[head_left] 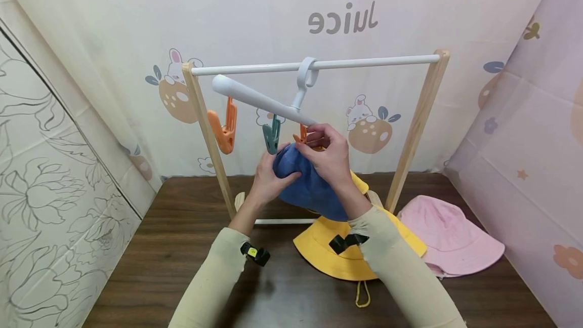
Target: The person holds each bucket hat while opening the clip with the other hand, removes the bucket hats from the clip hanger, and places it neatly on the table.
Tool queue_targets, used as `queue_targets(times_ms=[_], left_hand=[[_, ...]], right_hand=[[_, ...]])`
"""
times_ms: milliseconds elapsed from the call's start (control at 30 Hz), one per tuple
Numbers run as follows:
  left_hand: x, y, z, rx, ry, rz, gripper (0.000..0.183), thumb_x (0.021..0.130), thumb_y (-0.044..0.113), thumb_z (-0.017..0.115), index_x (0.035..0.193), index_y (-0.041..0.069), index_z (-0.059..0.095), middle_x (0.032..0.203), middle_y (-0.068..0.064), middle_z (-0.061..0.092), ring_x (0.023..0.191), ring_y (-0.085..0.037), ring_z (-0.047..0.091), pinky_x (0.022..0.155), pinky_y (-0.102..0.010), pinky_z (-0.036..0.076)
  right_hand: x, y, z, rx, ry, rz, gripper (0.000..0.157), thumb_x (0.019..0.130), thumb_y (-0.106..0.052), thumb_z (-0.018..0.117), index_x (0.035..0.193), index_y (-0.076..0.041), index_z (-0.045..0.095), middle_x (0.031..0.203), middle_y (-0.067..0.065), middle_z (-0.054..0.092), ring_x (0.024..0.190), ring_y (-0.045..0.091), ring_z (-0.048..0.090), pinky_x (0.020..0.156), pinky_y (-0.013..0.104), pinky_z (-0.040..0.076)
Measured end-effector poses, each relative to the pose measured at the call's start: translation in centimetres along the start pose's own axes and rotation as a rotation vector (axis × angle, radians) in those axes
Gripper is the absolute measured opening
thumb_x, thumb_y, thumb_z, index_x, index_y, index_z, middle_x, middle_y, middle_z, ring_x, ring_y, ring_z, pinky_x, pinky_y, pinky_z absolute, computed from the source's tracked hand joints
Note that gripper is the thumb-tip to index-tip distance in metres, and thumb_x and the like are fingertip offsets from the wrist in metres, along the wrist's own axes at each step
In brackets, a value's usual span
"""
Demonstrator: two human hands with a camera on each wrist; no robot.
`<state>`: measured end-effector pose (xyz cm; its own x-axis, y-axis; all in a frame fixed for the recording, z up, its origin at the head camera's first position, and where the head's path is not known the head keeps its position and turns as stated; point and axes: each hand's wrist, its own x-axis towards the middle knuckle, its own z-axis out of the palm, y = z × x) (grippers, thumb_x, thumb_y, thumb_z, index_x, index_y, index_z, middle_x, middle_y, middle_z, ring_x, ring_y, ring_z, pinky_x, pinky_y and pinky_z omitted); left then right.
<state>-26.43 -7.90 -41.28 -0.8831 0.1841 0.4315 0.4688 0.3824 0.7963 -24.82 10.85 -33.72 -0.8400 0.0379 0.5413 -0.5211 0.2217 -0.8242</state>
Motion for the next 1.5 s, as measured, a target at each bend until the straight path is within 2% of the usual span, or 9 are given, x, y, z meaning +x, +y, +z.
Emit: queue_targets(times_ms=[167,400,467,700,900,1000,1100,1333,1500], left_hand=[[-0.3,0.1,0.0,0.015,-0.001,-0.040,0.080,0.096,0.024,0.091,0.166,0.021,0.051,0.170,-0.018,0.051,0.155,-0.043,0.049,0.132,-0.071,0.039],[-0.4,-0.1,0.1,0.003,0.029,-0.053,0.075,0.100,0.026,0.087,0.166,0.021,0.052,0.172,-0.018,0.048,0.157,-0.043,0.047,0.133,-0.070,0.038],[-0.5,-0.1,0.0,0.006,0.036,-0.051,0.075,0.100,0.026,0.087,0.166,0.020,0.052,0.172,-0.018,0.049,0.158,-0.043,0.047,0.133,-0.070,0.038],[-0.7,-0.2,0.1,0.012,0.045,-0.037,0.075,0.099,0.026,0.087,0.165,0.022,0.052,0.171,-0.019,0.049,0.155,-0.043,0.048,0.131,-0.071,0.040],[-0.8,-0.5,0.3,0.019,0.048,-0.042,0.075,0.099,0.027,0.088,0.164,0.023,0.052,0.169,-0.019,0.050,0.153,-0.044,0.049,0.129,-0.071,0.042],[-0.9,-0.6,0.4,0.030,0.046,-0.050,0.075,0.099,0.027,0.088,0.164,0.023,0.051,0.168,-0.019,0.051,0.153,-0.044,0.050,0.129,-0.072,0.042],[-0.9,-0.7,0.5,0.040,0.041,-0.064,0.076,0.099,0.028,0.087,0.165,0.024,0.050,0.169,-0.018,0.051,0.153,-0.044,0.050,0.129,-0.072,0.043],[-0.8,-1.1,0.5,0.051,0.044,-0.028,0.076,0.099,0.026,0.087,0.165,0.016,0.051,0.168,-0.020,0.054,0.153,-0.045,0.051,0.129,-0.072,0.042],[-0.8,-1.3,0.4,0.022,0.033,-0.005,0.076,0.101,0.032,0.084,0.166,0.014,0.050,0.167,-0.020,0.055,0.152,-0.045,0.051,0.128,-0.071,0.043]], right_hand=[[-0.1,-0.3,0.3,-0.051,0.042,0.000,0.037,0.096,-0.007,0.089,0.128,0.003,0.073,0.111,0.026,0.078,0.092,0.019,0.073,0.090,0.013,0.060],[-0.3,-0.8,0.9,-0.090,0.092,0.003,0.036,0.096,-0.009,0.089,0.127,0.002,0.073,0.112,0.025,0.080,0.100,0.036,0.077,0.103,0.054,0.068],[-0.3,-0.8,1.0,-0.089,0.097,0.007,0.037,0.096,-0.009,0.089,0.128,0.001,0.073,0.113,0.025,0.080,0.101,0.037,0.078,0.104,0.056,0.067],[-0.4,-0.6,1.0,-0.082,0.094,0.010,0.037,0.097,-0.009,0.089,0.128,0.002,0.072,0.114,0.025,0.080,0.101,0.037,0.077,0.104,0.053,0.067],[-0.5,-0.5,1.0,-0.087,0.092,0.010,0.039,0.097,-0.012,0.089,0.130,0.001,0.073,0.117,0.023,0.081,0.104,0.035,0.078,0.096,0.019,0.062],[-0.5,-0.5,1.0,-0.082,0.093,0.010,0.039,0.097,-0.012,0.089,0.131,0.000,0.073,0.118,0.023,0.081,0.105,0.036,0.078,0.091,0.010,0.057],[-0.5,-0.4,1.0,-0.077,0.091,0.008,0.040,0.097,-0.012,0.090,0.131,0.000,0.074,0.120,0.022,0.080,0.106,0.036,0.079,0.093,0.013,0.059],[-0.5,-0.4,1.1,-0.063,0.077,-0.002,0.042,0.097,-0.016,0.091,0.133,-0.002,0.074,0.123,0.019,0.080,0.109,0.034,0.079,0.105,0.046,0.068],[-0.4,-0.2,1.3,-0.073,0.090,-0.002,0.040,0.098,-0.015,0.090,0.132,-0.002,0.075,0.118,0.020,0.081,0.103,0.032,0.079,0.099,0.027,0.066]])
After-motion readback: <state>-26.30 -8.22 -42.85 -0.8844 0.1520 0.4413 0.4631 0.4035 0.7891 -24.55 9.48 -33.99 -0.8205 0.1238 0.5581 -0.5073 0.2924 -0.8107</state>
